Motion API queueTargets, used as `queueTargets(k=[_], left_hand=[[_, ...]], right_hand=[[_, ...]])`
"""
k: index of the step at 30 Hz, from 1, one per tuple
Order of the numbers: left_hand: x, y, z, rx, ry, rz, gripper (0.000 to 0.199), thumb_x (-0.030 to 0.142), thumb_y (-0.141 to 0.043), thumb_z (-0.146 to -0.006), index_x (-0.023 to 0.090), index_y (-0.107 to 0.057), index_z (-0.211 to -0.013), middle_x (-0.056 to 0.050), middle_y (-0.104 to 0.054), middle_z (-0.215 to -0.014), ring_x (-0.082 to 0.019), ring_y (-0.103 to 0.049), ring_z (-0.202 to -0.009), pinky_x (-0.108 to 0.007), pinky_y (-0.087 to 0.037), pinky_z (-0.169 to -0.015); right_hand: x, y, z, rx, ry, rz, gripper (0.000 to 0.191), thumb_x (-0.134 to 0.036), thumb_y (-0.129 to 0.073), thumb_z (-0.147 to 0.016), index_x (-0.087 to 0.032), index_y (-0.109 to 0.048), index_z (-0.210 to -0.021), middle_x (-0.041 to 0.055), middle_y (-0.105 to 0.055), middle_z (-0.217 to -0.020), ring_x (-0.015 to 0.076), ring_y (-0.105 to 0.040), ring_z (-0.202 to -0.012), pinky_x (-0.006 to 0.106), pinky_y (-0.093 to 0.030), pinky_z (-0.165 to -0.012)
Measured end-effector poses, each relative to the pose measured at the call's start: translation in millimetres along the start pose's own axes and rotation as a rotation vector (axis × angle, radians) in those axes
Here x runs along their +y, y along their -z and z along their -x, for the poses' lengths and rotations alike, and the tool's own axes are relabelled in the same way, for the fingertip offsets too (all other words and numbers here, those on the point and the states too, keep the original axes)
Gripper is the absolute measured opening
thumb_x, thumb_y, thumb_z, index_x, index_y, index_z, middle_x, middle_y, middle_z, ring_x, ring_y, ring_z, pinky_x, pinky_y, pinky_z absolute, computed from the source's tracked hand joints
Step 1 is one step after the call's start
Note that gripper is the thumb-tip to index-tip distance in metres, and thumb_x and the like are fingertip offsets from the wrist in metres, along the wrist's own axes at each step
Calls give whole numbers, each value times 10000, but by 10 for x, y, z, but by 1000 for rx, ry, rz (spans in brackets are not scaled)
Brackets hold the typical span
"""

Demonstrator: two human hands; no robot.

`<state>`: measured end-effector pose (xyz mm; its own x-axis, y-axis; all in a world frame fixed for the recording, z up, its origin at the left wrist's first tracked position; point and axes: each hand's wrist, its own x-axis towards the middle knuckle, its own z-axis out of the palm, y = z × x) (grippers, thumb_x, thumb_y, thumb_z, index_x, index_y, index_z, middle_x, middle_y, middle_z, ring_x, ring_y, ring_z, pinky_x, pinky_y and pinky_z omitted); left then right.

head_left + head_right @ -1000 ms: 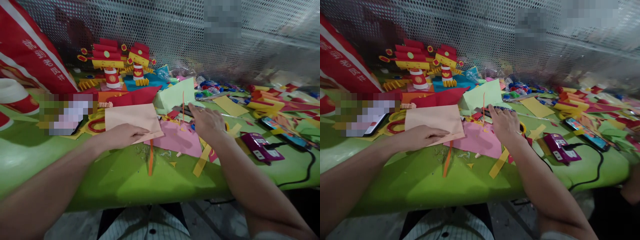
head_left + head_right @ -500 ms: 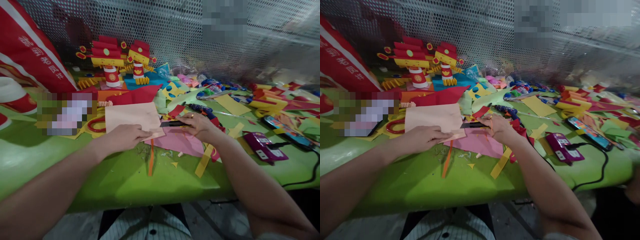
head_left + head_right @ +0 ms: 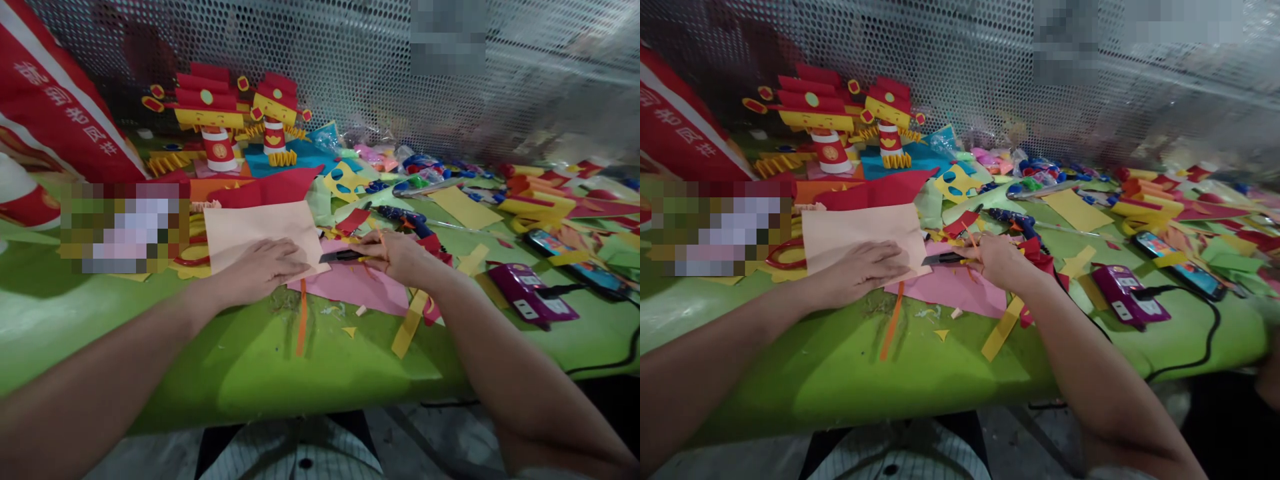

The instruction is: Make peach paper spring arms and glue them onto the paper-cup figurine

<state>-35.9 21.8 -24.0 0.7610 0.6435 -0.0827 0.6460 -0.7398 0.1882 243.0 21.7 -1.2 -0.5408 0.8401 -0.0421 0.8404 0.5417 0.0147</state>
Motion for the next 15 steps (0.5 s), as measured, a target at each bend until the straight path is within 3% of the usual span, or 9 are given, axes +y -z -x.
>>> queueTargets(k=[8, 15], left_hand=[[-25, -14, -1, 0, -8, 12, 440, 211, -286, -922, 387, -439, -1294, 4, -401, -1418, -214, -287, -1325, -433, -225, -1039], [-15, -17, 1, -12, 7, -14, 435, 226, -278, -924, 396, -438, -1291, -3, -356, -1447, -214, -268, -1335, -441, -216, -1043]], right_hand=[[38, -16, 19, 51, 14, 44, 344, -211, -505, -841, -283, -610, -1161, 81, -641, -1084, 238, -588, -938, 382, -481, -786], [-18, 21, 29, -27, 51, 2, 333, -161, -526, -826, -236, -634, -1131, 105, -633, -1097, 230, -584, -959, 368, -481, -802]])
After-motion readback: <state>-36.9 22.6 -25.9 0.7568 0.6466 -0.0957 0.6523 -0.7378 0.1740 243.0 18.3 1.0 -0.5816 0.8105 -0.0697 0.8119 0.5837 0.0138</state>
